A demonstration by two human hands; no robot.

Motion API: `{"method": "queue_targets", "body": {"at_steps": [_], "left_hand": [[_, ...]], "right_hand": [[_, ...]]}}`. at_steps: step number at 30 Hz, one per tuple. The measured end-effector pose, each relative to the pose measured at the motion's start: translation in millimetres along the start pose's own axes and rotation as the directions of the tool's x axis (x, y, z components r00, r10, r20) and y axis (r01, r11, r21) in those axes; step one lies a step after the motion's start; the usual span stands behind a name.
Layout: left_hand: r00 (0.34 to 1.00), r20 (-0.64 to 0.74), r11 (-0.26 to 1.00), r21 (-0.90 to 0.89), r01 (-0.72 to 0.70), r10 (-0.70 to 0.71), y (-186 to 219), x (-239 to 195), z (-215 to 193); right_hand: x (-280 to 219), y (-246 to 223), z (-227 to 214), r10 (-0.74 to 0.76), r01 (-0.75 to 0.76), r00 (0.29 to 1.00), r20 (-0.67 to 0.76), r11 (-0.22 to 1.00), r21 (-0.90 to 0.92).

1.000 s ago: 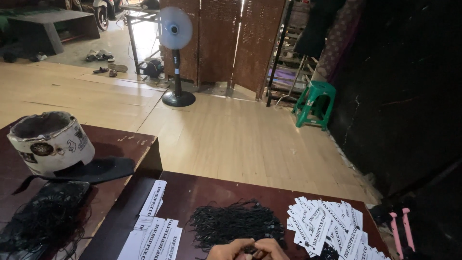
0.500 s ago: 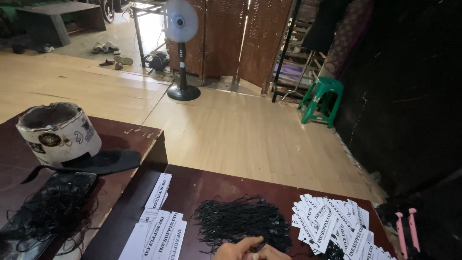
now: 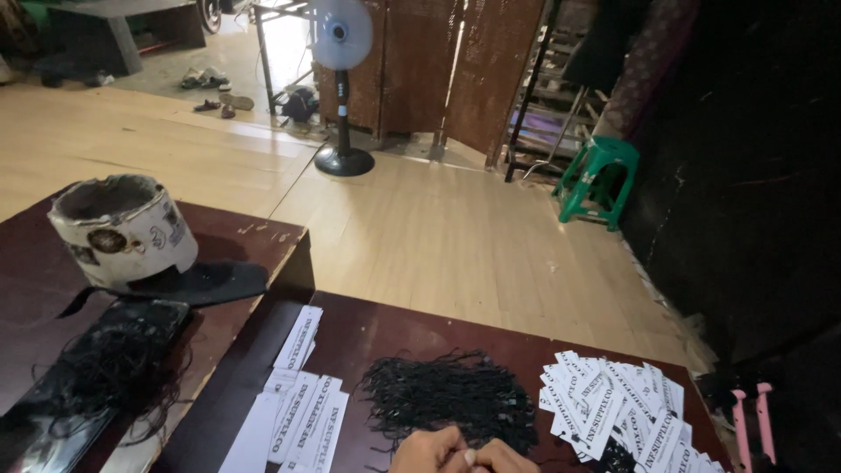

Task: Manually attaching thin black strings to paper product labels by threading them through pre-punched holes.

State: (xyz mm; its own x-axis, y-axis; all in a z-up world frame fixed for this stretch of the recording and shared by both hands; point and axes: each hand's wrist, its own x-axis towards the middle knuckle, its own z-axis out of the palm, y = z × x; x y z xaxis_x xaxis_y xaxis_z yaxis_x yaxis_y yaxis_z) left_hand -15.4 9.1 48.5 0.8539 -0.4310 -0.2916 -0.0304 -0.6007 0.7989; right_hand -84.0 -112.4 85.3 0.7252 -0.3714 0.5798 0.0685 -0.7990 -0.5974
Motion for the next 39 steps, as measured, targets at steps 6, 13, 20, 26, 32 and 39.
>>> {"method": "queue_targets", "body": {"at_steps": [6, 13, 20, 26, 32, 39], "left_hand": [[0.861, -0.227, 0.891, 0.137, -0.434, 0.454, -29.2, 8.4, 21.5], [0.634, -0.513, 0.815, 0.321, -0.483, 0.578, -18.5, -26.0, -5.7], [0.630, -0.733, 0.803, 0.526, 0.282, 0.259, -85.2, -26.3, -72.5], [0.635, -0.768, 0.604, 0.549, 0.578, 0.090, -93.9, -89.6, -105.3], [0.602, -0.788, 0.670, 0.516, 0.533, 0.128, -119.7, -81.4, -95.7], [0.582, -0.789, 0.694, 0.532, 0.485, 0.198, -127.9, -85.1, -87.9]], "right_hand": [[-10.1, 110.0, 24.8, -0.474, 0.418, 0.826, 0.305, 0.878, 0.234], [-12.0, 77.1, 10.9, -0.357, 0.237, 0.854, 0.379, 0.915, 0.328], [-11.8, 66.0, 7.4, -0.284, 0.161, 0.867, 0.410, 0.937, 0.308], [-10.3, 50.0, 1.9, -0.296, 0.158, 0.872, 0.390, 0.924, 0.349], [-13.9, 56.0, 2.8, -0.338, 0.200, 0.852, 0.399, 0.915, 0.350], [-12.9, 49.0, -4.4, -0.369, 0.211, 0.831, 0.415, 0.901, 0.378]]}}
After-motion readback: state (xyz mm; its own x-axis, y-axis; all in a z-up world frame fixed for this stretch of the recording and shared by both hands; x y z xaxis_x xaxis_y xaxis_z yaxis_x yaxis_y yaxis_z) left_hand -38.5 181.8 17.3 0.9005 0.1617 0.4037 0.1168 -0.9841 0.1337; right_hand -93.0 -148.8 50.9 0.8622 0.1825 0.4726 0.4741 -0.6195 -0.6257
